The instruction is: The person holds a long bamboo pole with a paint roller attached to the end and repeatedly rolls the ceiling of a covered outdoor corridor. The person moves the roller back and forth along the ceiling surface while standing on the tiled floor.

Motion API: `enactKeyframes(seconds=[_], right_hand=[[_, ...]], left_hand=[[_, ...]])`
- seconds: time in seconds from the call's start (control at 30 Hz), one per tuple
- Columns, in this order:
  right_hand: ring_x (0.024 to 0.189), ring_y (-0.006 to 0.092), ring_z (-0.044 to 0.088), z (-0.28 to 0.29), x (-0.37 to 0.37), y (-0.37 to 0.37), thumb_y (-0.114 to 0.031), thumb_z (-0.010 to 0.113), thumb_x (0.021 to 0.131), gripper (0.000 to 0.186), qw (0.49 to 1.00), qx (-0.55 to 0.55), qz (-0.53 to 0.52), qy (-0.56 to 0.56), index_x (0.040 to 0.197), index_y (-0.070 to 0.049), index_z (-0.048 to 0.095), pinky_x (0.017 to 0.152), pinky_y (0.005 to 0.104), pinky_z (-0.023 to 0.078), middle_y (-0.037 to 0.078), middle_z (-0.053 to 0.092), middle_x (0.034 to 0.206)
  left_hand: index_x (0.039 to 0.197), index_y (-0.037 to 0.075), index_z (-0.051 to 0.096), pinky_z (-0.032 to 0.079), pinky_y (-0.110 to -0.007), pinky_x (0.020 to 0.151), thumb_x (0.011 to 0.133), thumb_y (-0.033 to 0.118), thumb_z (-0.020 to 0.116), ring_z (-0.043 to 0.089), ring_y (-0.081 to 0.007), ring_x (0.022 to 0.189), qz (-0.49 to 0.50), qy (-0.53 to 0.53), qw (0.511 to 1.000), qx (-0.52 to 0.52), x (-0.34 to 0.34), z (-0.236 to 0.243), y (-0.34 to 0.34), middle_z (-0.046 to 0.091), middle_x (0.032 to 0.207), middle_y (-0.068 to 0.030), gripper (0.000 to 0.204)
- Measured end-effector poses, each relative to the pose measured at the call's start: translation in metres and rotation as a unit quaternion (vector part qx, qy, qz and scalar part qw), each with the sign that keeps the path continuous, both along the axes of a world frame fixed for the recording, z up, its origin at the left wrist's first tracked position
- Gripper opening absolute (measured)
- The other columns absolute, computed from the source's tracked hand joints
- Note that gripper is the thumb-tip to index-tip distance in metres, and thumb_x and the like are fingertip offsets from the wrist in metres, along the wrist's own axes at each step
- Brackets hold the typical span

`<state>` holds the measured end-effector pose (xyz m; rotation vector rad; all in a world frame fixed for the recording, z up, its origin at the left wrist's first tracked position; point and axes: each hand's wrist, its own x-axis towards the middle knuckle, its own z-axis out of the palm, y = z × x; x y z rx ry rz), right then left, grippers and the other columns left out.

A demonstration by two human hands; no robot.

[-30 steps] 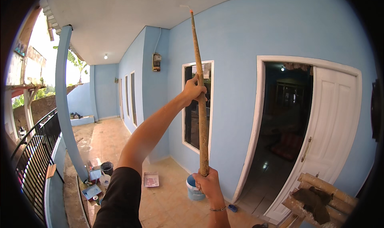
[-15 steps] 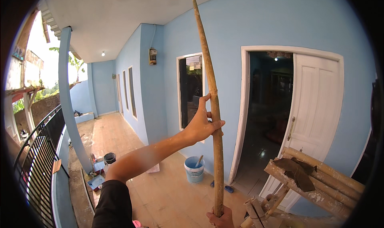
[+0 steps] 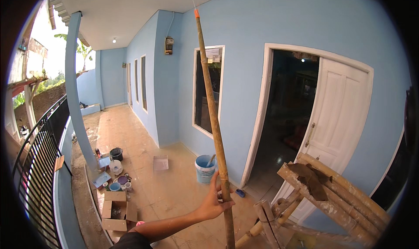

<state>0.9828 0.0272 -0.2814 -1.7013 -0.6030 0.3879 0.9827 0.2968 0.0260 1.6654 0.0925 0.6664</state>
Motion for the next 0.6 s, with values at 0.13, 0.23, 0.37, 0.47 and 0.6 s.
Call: enactKeyframes(seconds=[0.13, 0.23, 0.37, 0.47, 0.6], right_hand=[[0.06, 0.014, 0.047, -0.019, -0.008, 0.008, -0.018, 0.08, 0.08, 0.026, 0.994, -0.099, 0.031, 0.022, 0.079, 0.001, 0.062, 0.054, 0.0346, 0.041, 0.002, 0.053, 0.064], [0.053, 0.0108, 0.048, -0.022, -0.009, 0.024, -0.019, 0.076, 0.086, 0.027, 0.983, -0.161, 0.086, 0.018, 0.078, 0.002, 0.062, 0.05, 0.0323, 0.041, 0.004, 0.056, 0.06], [0.06, 0.0171, 0.06, -0.027, -0.004, 0.076, -0.032, 0.082, 0.081, 0.041, 0.935, -0.311, 0.091, 0.141, 0.086, 0.006, 0.069, 0.059, 0.037, 0.048, 0.011, 0.063, 0.063], [0.06, 0.0184, 0.06, -0.029, 0.002, 0.113, -0.031, 0.083, 0.08, 0.039, 0.918, -0.358, 0.11, 0.13, 0.085, 0.005, 0.069, 0.06, 0.0379, 0.048, 0.011, 0.063, 0.063], [0.06, 0.022, 0.062, -0.034, 0.008, 0.158, -0.029, 0.084, 0.079, 0.036, 0.896, -0.401, 0.115, 0.155, 0.085, 0.004, 0.07, 0.061, 0.0393, 0.049, 0.014, 0.065, 0.066]], left_hand=[[0.157, 0.022, -0.004, 0.063, -0.041, 0.076, 0.091, -0.006, 0.064, 0.073, -0.0284, 0.083, 0.06, 0.055, 0.978, -0.195, 0.002, -0.101, 0.063, 0.057, 0.111, -0.0175, 0.099], [0.157, 0.016, 0.001, 0.062, -0.041, 0.073, 0.091, -0.007, 0.063, 0.073, -0.0273, 0.078, 0.123, 0.125, 0.952, -0.252, 0.005, -0.192, 0.121, 0.06, 0.108, -0.0192, 0.093], [0.157, 0.014, 0.005, 0.062, -0.04, 0.064, 0.09, -0.008, 0.062, 0.073, -0.0285, 0.075, 0.158, 0.216, 0.899, -0.347, 0.002, -0.295, 0.192, 0.062, 0.103, -0.0207, 0.091], [0.155, 0.014, 0.008, 0.062, -0.041, 0.06, 0.089, -0.007, 0.063, 0.073, -0.0303, 0.073, 0.16, 0.258, 0.858, -0.414, 0.003, -0.352, 0.234, 0.062, 0.1, -0.021, 0.089], [0.154, 0.015, 0.008, 0.063, -0.044, 0.058, 0.089, -0.006, 0.064, 0.073, -0.0318, 0.072, 0.152, 0.322, 0.81, -0.466, 0.001, -0.404, 0.28, 0.062, 0.101, -0.0227, 0.088]])
